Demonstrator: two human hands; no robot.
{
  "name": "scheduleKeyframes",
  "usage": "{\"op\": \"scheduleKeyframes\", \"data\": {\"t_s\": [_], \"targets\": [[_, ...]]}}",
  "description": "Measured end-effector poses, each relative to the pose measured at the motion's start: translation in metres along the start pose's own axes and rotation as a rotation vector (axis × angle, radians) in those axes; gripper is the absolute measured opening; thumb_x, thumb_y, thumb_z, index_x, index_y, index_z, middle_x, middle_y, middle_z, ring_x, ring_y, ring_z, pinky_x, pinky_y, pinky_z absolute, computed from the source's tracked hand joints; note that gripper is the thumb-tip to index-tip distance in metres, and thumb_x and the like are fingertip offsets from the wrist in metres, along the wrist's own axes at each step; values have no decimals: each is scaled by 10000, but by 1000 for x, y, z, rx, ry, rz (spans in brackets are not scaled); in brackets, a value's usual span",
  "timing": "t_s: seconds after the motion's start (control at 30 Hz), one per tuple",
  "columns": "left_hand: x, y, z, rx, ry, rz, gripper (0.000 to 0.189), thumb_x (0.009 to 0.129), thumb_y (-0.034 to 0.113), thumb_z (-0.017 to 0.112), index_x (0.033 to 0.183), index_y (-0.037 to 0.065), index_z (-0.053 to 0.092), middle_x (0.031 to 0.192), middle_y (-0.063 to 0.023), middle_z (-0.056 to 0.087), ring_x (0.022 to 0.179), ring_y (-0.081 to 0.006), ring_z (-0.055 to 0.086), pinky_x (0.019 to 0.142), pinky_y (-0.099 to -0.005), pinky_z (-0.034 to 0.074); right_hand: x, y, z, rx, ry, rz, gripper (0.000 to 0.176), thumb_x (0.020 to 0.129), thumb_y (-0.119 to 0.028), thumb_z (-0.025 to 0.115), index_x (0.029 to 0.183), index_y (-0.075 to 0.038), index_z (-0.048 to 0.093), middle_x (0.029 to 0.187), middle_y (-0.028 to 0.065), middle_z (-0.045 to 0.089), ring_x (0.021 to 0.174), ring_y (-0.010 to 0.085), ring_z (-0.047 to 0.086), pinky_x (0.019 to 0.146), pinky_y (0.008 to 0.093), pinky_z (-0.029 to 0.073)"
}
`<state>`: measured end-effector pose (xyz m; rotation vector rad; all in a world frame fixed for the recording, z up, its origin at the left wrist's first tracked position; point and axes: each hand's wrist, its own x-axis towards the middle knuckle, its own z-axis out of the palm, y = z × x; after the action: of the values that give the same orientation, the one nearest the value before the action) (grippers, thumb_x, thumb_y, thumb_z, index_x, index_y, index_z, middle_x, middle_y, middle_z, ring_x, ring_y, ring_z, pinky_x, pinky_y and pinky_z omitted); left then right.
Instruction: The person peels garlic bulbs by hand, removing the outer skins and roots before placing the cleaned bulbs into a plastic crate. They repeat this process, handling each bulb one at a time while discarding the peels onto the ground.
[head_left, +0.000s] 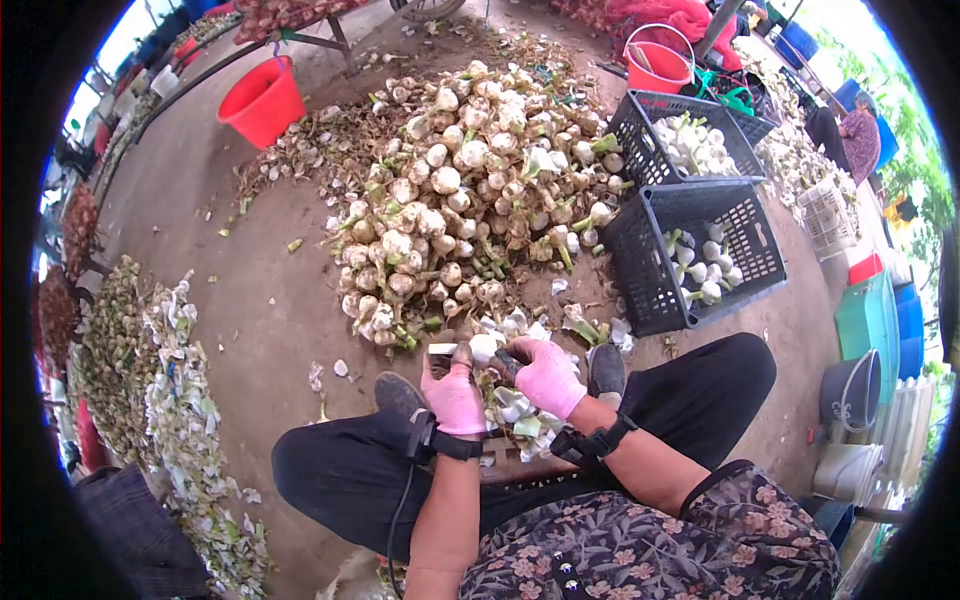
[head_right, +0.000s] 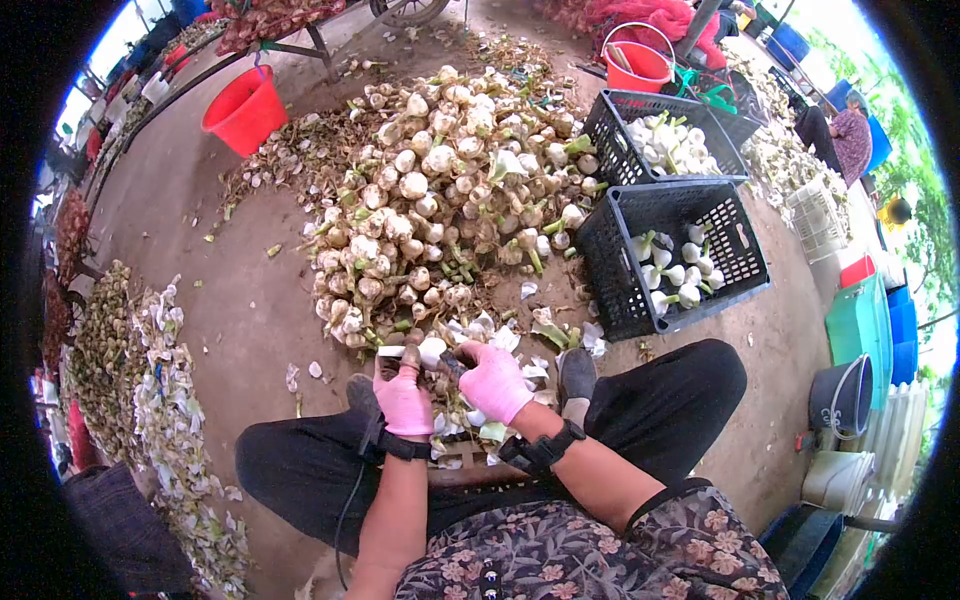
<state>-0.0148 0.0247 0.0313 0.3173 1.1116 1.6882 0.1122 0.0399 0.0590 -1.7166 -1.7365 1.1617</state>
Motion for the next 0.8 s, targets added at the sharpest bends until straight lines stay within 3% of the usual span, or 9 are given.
{"op": "scheduleKeyframes", "data": {"t_s": [0.13,0.2,0.4,0.5,0.57,0.6,0.7,0.73,0.8], "targets": [[-9,0,4,225,-2,105,213,822,-13,647,1030,17,616,975,-46,648,877,-119,603,785,-254,489,5,10,3,101,-43,71,264,814,-217,687,942,9,638,725,102,643,660,134,595,590,307,468],[-9,-7,1,242,-40,140,226,822,-28,635,1043,12,601,1015,-66,645,897,-131,609,791,-262,501,9,24,8,398,-96,164,216,794,-158,627,929,10,646,750,169,651,673,231,629,641,340,488],[-17,-8,3,416,-145,257,215,819,-38,632,1025,11,595,1029,-76,644,896,-138,617,777,-270,510,12,27,6,449,-130,255,219,773,-127,625,942,9,648,700,150,641,612,180,603,594,305,481],[-13,-5,0,131,-36,7,183,855,6,613,1036,20,590,981,-71,647,858,-149,625,721,-263,527,9,26,4,259,-136,203,233,760,-153,590,941,-24,661,731,172,653,666,246,643,641,341,503],[-16,-3,10,-190,-32,-162,188,884,59,591,1072,48,582,977,-75,647,862,-177,635,720,-279,549,14,57,18,-246,-159,86,258,744,-197,548,921,-57,674,821,197,658,785,330,648,727,397,508],[-13,-1,9,-190,-37,-155,188,884,59,591,1072,48,582,977,-75,647,862,-177,635,720,-279,549,11,70,23,-296,-180,164,277,734,-231,530,908,-72,676,905,207,649,876,376,615,798,435,489],[-5,1,-4,-387,72,-300,191,912,119,558,1101,110,587,981,-62,648,859,-203,641,684,-307,567,3,71,14,-427,-386,236,283,777,-261,584,956,-59,668,938,201,655,898,344,628,805,406,491],[-4,-4,-11,-308,83,-293,192,911,130,563,1097,91,586,982,-72,645,853,-207,639,669,-308,562,-1,64,13,-427,-386,239,283,777,-261,584,956,-59,668,938,201,655,898,344,628,805,406,491],[6,-25,-20,-213,33,-288,194,909,144,570,1078,50,584,971,-93,637,835,-214,634,647,-307,549,7,48,-3,54,-318,86,342,766,-269,682,1029,-52,658,924,162,677,868,274,653,778,368,504]]}}
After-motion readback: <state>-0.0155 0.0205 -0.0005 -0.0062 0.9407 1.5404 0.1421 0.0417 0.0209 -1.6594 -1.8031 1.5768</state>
